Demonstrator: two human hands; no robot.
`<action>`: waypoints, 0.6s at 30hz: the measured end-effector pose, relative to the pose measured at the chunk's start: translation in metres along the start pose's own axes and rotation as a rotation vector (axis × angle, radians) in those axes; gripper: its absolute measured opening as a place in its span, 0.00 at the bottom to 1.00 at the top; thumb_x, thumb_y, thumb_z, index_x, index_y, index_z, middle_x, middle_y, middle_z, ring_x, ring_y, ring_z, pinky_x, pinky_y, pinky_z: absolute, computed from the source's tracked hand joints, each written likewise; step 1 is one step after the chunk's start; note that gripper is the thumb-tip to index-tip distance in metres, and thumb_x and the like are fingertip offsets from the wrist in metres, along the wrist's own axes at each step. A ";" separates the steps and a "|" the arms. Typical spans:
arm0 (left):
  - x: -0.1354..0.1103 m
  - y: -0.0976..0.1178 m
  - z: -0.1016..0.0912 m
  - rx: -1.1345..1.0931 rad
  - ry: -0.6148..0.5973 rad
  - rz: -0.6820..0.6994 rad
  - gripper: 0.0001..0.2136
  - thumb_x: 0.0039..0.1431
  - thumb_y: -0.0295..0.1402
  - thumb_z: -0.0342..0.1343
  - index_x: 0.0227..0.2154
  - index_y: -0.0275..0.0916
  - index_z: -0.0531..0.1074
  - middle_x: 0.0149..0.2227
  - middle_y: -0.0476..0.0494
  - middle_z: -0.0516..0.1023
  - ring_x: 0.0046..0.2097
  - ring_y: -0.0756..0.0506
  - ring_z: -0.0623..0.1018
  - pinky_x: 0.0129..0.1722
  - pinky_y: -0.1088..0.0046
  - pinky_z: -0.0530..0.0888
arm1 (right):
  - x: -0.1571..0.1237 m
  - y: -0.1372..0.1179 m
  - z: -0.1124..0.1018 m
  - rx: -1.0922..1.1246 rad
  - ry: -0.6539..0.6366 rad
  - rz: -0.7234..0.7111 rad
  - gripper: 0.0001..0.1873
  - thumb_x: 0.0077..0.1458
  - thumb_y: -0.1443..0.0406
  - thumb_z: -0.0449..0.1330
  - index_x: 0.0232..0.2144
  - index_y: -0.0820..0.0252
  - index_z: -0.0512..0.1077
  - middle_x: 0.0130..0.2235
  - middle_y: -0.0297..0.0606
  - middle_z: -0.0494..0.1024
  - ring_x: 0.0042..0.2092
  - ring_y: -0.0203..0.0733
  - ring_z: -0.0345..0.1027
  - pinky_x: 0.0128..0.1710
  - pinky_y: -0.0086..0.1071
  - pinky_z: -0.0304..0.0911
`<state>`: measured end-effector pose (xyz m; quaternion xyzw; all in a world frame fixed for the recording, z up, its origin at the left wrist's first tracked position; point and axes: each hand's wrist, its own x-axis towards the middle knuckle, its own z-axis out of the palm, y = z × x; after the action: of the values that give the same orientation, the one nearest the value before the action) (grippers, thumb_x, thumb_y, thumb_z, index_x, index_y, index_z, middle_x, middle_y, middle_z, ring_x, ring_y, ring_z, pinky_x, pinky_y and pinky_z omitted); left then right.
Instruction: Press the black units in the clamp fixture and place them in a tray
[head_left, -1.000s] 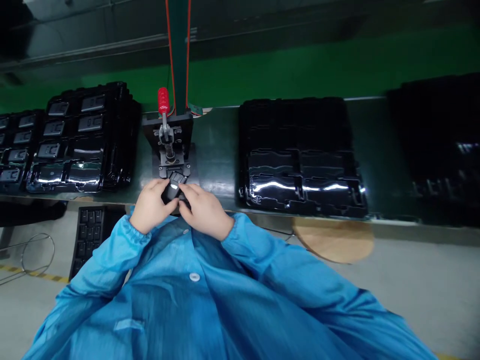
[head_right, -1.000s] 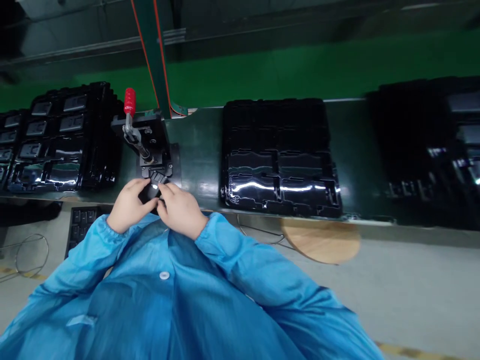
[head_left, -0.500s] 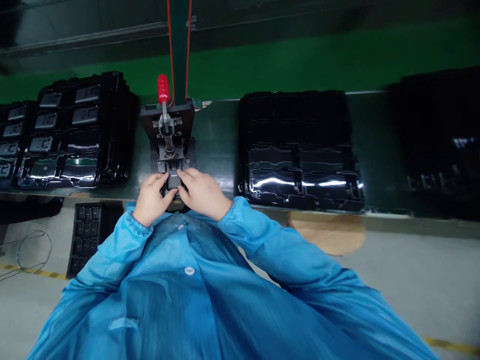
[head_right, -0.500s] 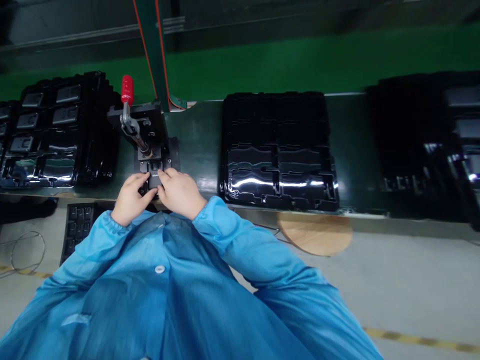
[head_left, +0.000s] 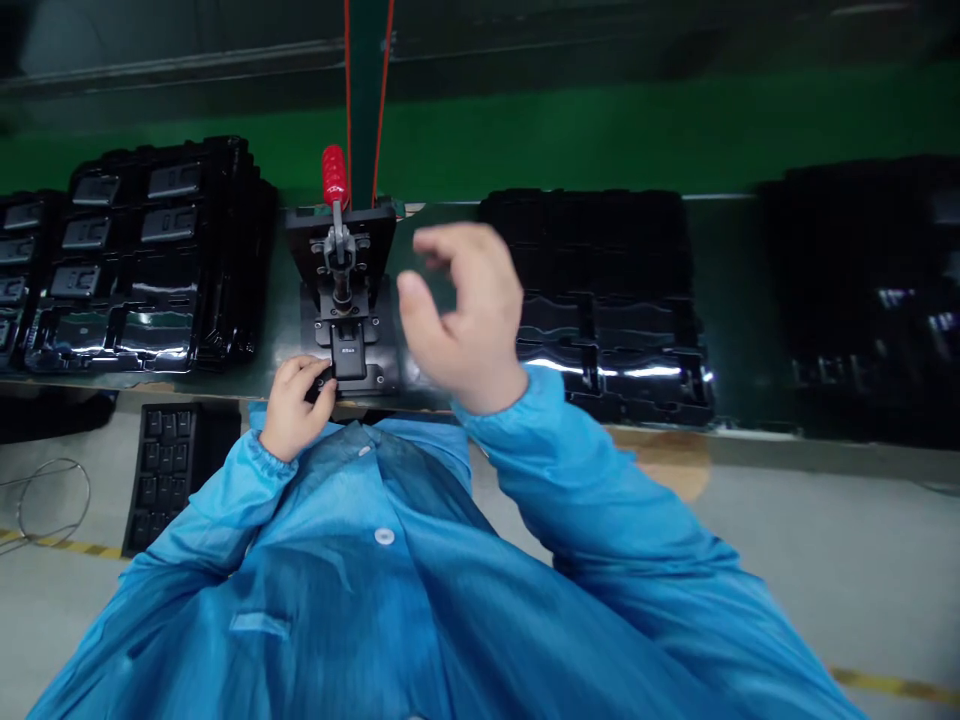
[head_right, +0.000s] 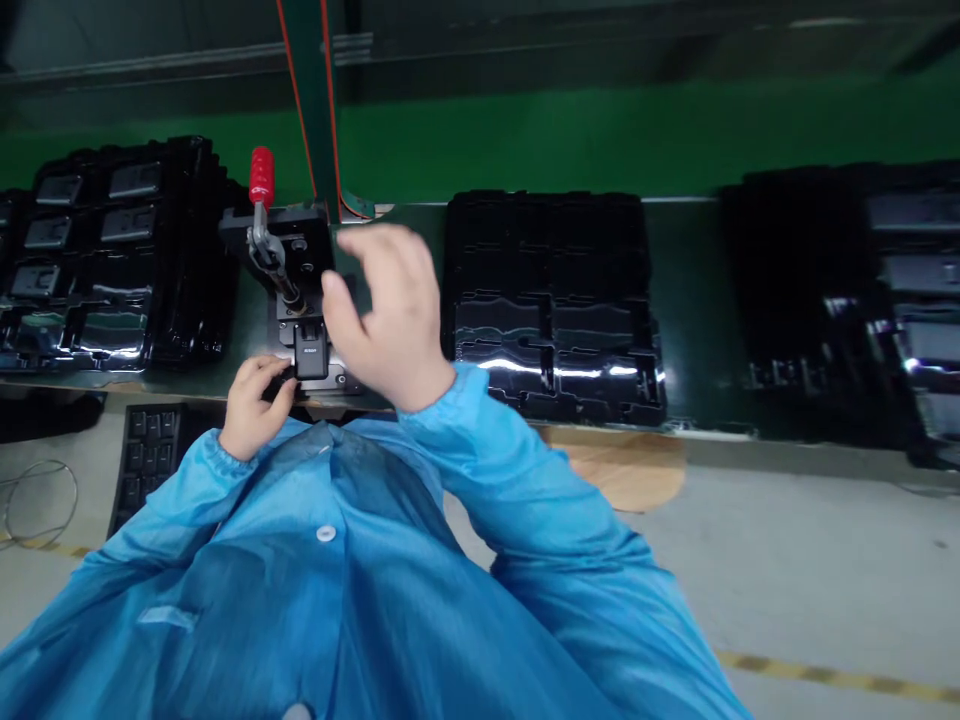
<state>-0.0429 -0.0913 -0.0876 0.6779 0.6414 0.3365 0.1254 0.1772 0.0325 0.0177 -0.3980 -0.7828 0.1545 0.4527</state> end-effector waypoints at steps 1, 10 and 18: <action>-0.006 0.000 -0.003 -0.008 0.034 0.003 0.13 0.71 0.37 0.56 0.52 0.41 0.79 0.51 0.36 0.80 0.55 0.39 0.81 0.59 0.54 0.79 | 0.019 -0.002 -0.001 0.031 0.017 -0.008 0.24 0.77 0.51 0.49 0.60 0.59 0.71 0.58 0.46 0.75 0.65 0.57 0.69 0.66 0.57 0.65; -0.073 -0.004 -0.067 0.041 0.197 -0.074 0.05 0.68 0.32 0.57 0.43 0.43 0.78 0.43 0.41 0.82 0.47 0.39 0.83 0.49 0.52 0.84 | 0.115 -0.046 0.017 0.440 -0.225 0.255 0.10 0.70 0.66 0.64 0.35 0.61 0.68 0.28 0.24 0.69 0.35 0.32 0.73 0.43 0.29 0.73; -0.025 0.027 -0.089 0.029 0.432 0.053 0.09 0.69 0.35 0.55 0.48 0.46 0.77 0.44 0.41 0.79 0.48 0.36 0.83 0.48 0.45 0.84 | 0.054 -0.083 0.006 0.640 -0.124 -0.019 0.22 0.79 0.58 0.47 0.30 0.56 0.62 0.29 0.29 0.66 0.33 0.34 0.68 0.44 0.35 0.74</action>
<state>-0.0750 -0.1429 -0.0125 0.6084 0.6402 0.4678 -0.0336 0.1173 0.0220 0.0958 -0.2179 -0.7242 0.4127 0.5077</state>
